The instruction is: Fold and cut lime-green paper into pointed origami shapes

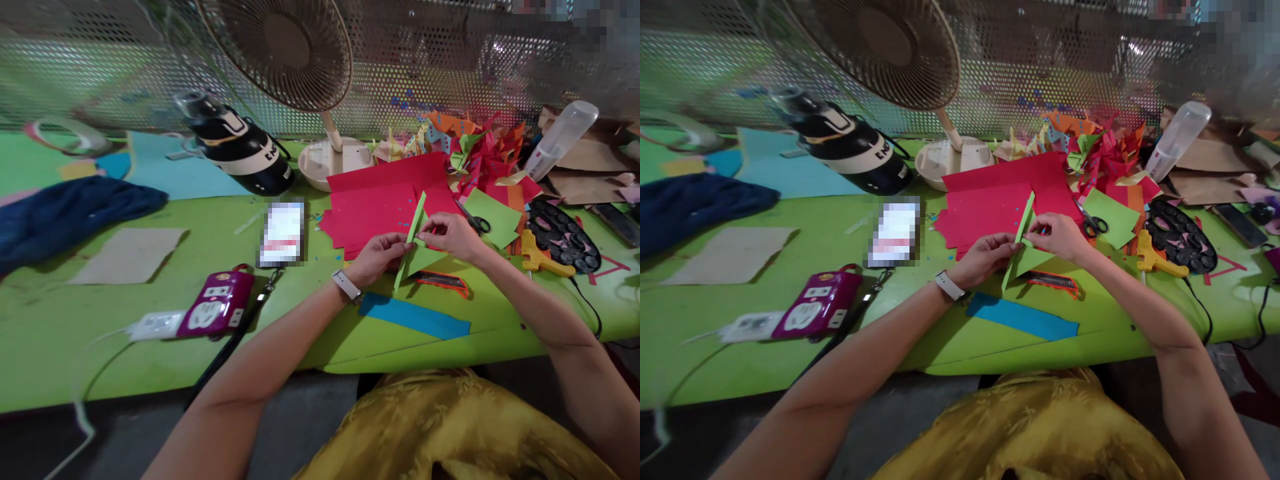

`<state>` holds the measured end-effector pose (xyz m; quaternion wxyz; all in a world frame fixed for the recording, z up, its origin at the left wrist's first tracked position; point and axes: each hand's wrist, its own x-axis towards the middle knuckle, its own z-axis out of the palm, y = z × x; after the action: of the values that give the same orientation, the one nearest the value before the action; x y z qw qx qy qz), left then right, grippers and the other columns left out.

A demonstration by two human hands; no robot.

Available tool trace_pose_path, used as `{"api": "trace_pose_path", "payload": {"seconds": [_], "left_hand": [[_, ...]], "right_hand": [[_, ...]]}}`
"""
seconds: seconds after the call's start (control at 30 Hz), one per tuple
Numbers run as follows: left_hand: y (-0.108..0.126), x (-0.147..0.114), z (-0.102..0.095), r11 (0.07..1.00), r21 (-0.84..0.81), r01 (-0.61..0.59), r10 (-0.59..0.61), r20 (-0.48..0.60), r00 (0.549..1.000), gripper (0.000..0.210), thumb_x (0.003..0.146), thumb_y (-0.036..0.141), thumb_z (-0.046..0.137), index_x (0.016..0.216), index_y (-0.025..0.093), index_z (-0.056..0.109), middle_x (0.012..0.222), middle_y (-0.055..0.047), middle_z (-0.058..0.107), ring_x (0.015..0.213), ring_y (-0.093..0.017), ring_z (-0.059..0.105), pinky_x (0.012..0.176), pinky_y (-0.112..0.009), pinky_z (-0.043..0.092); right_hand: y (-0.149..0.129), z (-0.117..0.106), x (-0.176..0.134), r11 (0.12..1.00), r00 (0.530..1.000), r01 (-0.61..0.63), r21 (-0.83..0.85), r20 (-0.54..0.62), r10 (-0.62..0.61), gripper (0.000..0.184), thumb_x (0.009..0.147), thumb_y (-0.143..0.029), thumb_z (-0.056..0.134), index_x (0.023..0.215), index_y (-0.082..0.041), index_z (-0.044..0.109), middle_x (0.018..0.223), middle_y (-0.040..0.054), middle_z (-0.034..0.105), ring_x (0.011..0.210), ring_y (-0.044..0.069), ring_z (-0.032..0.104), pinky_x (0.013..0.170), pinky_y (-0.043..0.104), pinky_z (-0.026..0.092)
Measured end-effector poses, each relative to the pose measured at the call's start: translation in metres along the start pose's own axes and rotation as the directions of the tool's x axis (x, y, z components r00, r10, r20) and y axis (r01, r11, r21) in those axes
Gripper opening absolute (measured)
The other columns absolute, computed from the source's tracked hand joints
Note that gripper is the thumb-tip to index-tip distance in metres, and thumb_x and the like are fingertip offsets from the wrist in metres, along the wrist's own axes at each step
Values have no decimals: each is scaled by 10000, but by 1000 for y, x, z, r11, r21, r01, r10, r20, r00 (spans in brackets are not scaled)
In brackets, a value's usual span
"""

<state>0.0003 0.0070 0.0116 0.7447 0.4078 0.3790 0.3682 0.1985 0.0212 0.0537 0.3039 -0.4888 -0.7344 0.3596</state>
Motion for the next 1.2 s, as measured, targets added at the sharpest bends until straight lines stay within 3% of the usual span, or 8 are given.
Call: {"api": "trace_pose_path", "payload": {"seconds": [0.2, 0.37, 0.57, 0.9, 1.2], "left_hand": [[-4, 1, 0, 998, 59, -32, 32, -14, 999, 354, 641, 425, 861, 756, 174, 640, 552, 70, 512, 417, -42, 409, 385, -179, 291], [-2, 0, 2, 994, 82, -71, 76, -56, 996, 388, 636, 477, 853, 776, 179, 648, 579, 60, 544, 438, -61, 455, 390, -189, 341], [0, -3, 7, 982, 93, -164, 171, -78, 982, 413, 617, 511, 863, 786, 175, 691, 658, 35, 602, 542, -72, 504, 489, -200, 406], [0, -3, 7, 941, 244, -234, 262, -91, 961, 446, 640, 564, 826, 826, 171, 724, 720, -12, 681, 668, -132, 593, 621, -246, 469], [-1, -2, 4, 940, 271, -207, 242, -102, 965, 470, 623, 572, 827, 810, 158, 707, 704, -8, 672, 613, -114, 571, 582, -234, 454]], "right_hand": [[0, 4, -1, 999, 1000, -17, 40, -3, 17, 214, 757, -375, 715, 785, -174, 648, 675, 4, 620, 603, 114, 515, 568, 256, 391], [2, 6, 0, 973, 975, -54, 223, -200, 100, 502, 664, -511, 806, 962, -196, 553, 802, -1, 620, 585, 95, 513, 546, 250, 423], [5, 14, 1, 942, 995, -91, 324, 3, 95, 464, 643, -588, 785, 734, -186, 572, 678, -16, 585, 599, 107, 518, 551, 253, 412], [7, 19, 3, 855, 971, -181, 487, -49, 233, 497, 527, -604, 837, 568, -185, 574, 556, -42, 531, 537, 86, 440, 543, 263, 366], [10, 15, 4, 838, 978, -181, 515, 8, 207, 483, 631, -667, 757, 590, -196, 656, 642, 18, 656, 642, 143, 577, 698, 304, 466]]}}
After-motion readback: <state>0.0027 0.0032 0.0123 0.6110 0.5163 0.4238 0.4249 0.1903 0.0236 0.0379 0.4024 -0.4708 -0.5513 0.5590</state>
